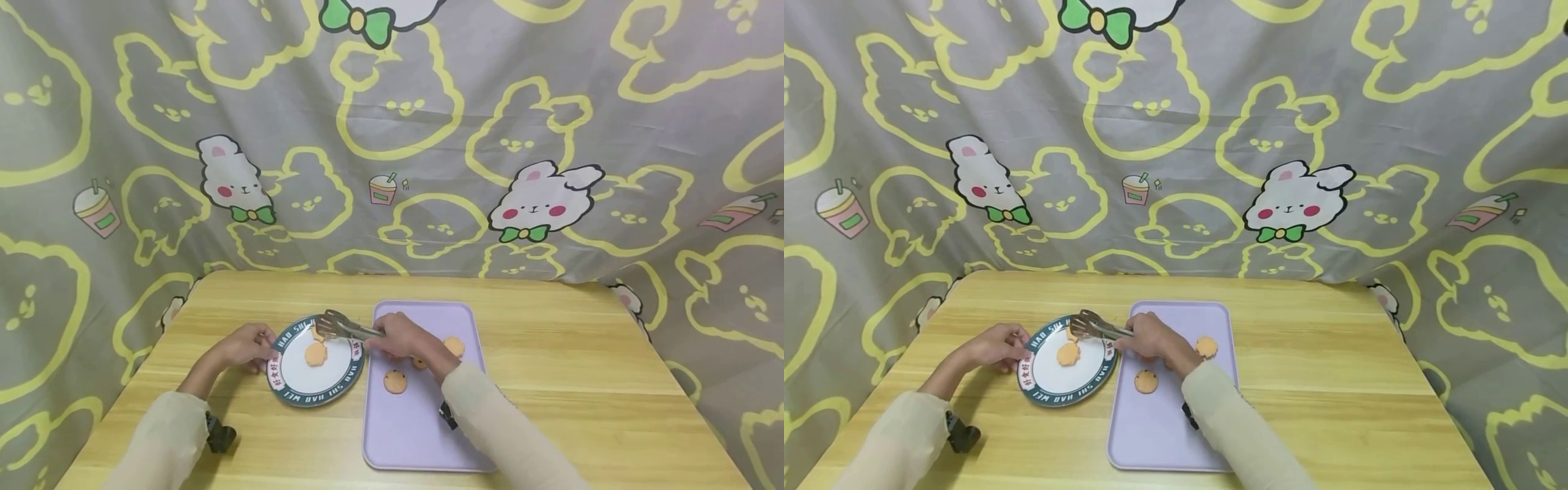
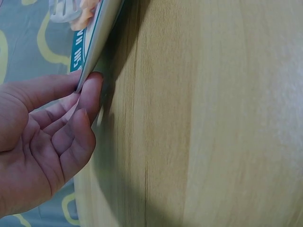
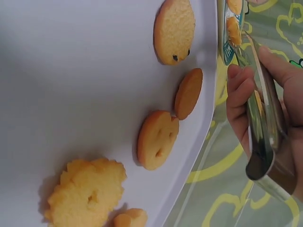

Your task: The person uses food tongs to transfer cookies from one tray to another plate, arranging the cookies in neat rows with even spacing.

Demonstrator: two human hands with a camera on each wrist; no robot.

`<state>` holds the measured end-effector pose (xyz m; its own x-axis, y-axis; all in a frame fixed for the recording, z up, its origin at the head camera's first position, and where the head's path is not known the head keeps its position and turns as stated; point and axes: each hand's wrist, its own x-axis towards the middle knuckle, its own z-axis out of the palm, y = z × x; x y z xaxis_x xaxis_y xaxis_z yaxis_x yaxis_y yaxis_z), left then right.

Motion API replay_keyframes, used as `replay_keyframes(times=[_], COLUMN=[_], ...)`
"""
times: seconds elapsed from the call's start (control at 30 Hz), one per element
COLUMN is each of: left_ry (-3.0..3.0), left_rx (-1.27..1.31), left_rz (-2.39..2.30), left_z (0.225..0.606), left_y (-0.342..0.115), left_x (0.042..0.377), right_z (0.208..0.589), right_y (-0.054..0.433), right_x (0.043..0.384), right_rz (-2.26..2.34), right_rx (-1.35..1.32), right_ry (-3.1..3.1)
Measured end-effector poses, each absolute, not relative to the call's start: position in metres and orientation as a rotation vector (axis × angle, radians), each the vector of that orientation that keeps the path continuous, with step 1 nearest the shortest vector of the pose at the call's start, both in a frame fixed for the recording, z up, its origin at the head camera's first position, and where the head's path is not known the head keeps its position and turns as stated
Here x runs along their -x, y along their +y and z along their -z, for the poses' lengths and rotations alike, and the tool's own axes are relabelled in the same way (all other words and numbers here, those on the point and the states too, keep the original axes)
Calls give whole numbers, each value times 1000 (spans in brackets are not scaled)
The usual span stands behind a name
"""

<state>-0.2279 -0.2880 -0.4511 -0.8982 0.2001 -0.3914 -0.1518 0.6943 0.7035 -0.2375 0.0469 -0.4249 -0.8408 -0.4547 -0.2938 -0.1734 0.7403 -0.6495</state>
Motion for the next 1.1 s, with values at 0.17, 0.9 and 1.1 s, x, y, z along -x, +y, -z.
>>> replay_keyframes(times=[0.17,0.9,1.1], left_ry=[2469,2458,2461], left_rx=[-37,-31,-41], left_rz=[-1074,-1084,-1073], left_z=[451,453,450], left_y=[-289,-288,-289], left_x=[227,228,228], right_z=[422,406,409], right_y=[49,143,169], right_x=[240,211,203], right_rz=[848,757,741], right_rx=[465,572,566], right_ry=[2510,2718,2709])
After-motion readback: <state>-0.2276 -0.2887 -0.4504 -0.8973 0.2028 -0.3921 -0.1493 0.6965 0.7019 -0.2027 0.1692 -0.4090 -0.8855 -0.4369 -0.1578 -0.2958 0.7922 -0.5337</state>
